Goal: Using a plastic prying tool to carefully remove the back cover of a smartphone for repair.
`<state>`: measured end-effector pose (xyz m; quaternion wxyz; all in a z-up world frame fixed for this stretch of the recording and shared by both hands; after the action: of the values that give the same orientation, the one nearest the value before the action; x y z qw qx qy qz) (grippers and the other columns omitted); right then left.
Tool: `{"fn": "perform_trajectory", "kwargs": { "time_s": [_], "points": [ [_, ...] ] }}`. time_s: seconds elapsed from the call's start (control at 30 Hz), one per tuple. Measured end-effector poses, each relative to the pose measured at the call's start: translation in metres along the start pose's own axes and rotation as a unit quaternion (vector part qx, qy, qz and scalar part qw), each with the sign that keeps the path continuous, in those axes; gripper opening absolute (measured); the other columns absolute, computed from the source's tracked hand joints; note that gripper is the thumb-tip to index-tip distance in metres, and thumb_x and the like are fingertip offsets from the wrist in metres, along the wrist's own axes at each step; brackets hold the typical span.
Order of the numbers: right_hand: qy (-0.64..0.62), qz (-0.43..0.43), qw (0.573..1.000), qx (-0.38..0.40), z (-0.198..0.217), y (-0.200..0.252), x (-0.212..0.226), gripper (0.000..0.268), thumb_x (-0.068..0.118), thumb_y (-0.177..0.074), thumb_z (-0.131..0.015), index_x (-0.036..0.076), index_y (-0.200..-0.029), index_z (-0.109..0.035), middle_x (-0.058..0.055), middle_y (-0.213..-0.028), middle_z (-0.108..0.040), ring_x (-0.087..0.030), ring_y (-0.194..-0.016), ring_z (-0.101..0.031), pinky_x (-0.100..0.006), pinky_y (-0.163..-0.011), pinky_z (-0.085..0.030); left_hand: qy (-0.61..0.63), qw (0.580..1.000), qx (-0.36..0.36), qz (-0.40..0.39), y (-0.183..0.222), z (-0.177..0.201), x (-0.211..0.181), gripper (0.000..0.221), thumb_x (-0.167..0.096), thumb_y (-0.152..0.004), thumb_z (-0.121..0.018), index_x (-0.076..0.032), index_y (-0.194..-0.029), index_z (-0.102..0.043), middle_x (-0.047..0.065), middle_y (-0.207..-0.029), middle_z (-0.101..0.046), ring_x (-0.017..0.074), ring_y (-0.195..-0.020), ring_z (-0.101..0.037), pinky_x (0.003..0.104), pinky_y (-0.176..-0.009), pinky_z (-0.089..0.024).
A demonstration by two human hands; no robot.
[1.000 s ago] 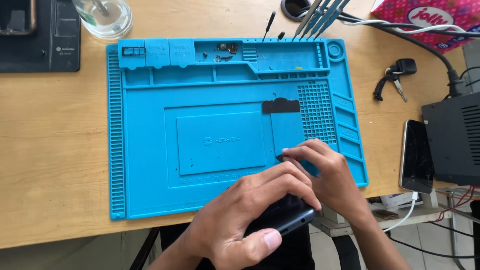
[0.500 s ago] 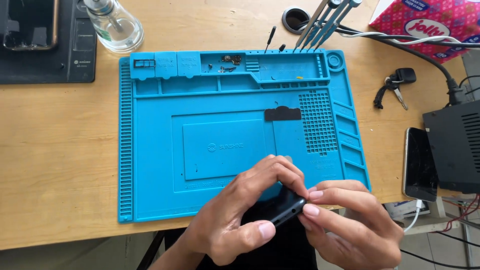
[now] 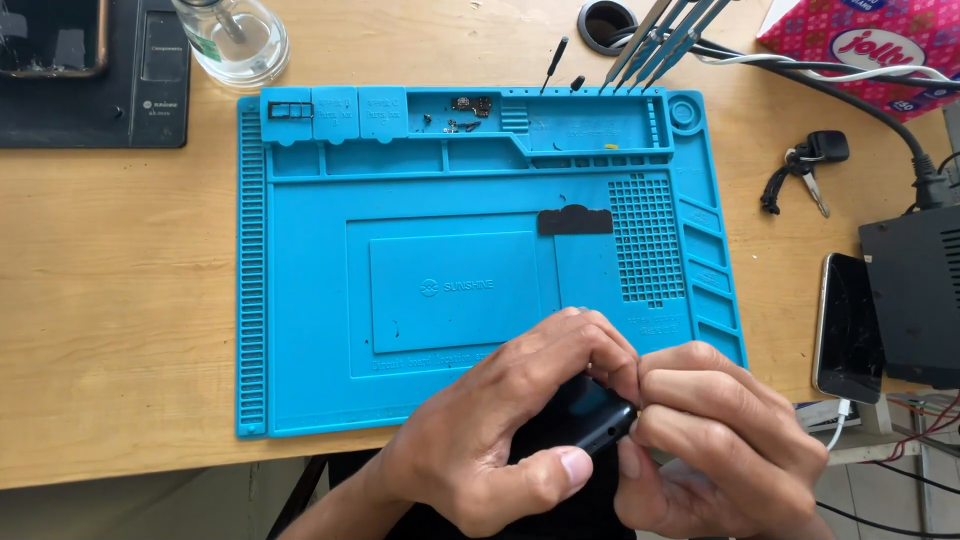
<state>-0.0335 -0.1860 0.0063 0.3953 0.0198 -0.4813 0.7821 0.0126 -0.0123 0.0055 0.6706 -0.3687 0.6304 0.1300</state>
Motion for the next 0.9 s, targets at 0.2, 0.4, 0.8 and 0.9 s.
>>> {"fn": "perform_trajectory", "kwargs": {
  "time_s": [0.2, 0.4, 0.8, 0.9],
  "points": [
    [-0.013, -0.022, 1.000, 0.002, -0.003, -0.004, 0.007, 0.024, 0.015, -0.086, -0.055, 0.000, -0.066, -0.054, -0.014, -0.065, -0.055, -0.023, -0.053, -0.057, -0.030, -0.053, -0.052, -0.016, 0.999, -0.012, -0.025, 0.001, -0.002, 0.000, 0.042, -0.039, -0.093, -0.037, -0.002, -0.110, -0.048, 0.015, -0.109, -0.055, 0.0305, -0.103, -0.056, 0.043, -0.098, -0.047],
    [-0.028, 0.021, 0.999, 0.035, 0.005, -0.003, -0.001, 0.025, 0.012, -0.086, -0.053, 0.001, -0.064, -0.053, -0.013, -0.062, -0.055, -0.024, -0.051, -0.058, -0.030, -0.053, -0.056, -0.016, 0.999, -0.016, -0.042, 0.006, -0.005, 0.006, 0.041, -0.038, -0.088, -0.040, -0.002, -0.108, -0.047, 0.013, -0.106, -0.054, 0.0304, -0.100, -0.054, 0.043, -0.094, -0.046],
    [0.058, -0.131, 0.937, 0.318, -0.014, 0.059, -0.080, 0.044, 0.014, -0.096, -0.067, 0.009, -0.139, -0.060, -0.014, -0.130, -0.058, -0.033, -0.117, -0.057, -0.043, -0.091, -0.054, 0.007, 0.989, -0.144, -0.033, 0.028, 0.004, 0.018, 0.077, -0.085, -0.102, -0.040, -0.016, -0.132, -0.053, 0.012, -0.123, -0.046, 0.0231, -0.113, -0.051, 0.038, -0.102, -0.044],
    [0.032, -0.113, 0.940, 0.319, -0.010, 0.051, -0.090, 0.027, 0.013, -0.092, -0.072, 0.011, -0.119, -0.070, -0.010, -0.119, -0.063, -0.027, -0.108, -0.063, -0.041, -0.086, -0.055, -0.050, 0.987, -0.143, -0.050, 0.026, 0.007, 0.024, 0.075, -0.071, -0.087, -0.059, -0.014, -0.133, -0.049, 0.011, -0.119, -0.043, 0.0231, -0.115, -0.046, 0.035, -0.104, -0.041]
  ]
}}
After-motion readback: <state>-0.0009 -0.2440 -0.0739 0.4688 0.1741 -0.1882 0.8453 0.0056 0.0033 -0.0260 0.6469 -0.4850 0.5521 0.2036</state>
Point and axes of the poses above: each hand's wrist, its own y-axis away from the middle knuckle, its own z-axis out of the back of the hand, x = y × z, the point moved 1 cm from there along -y, towards the middle knuckle
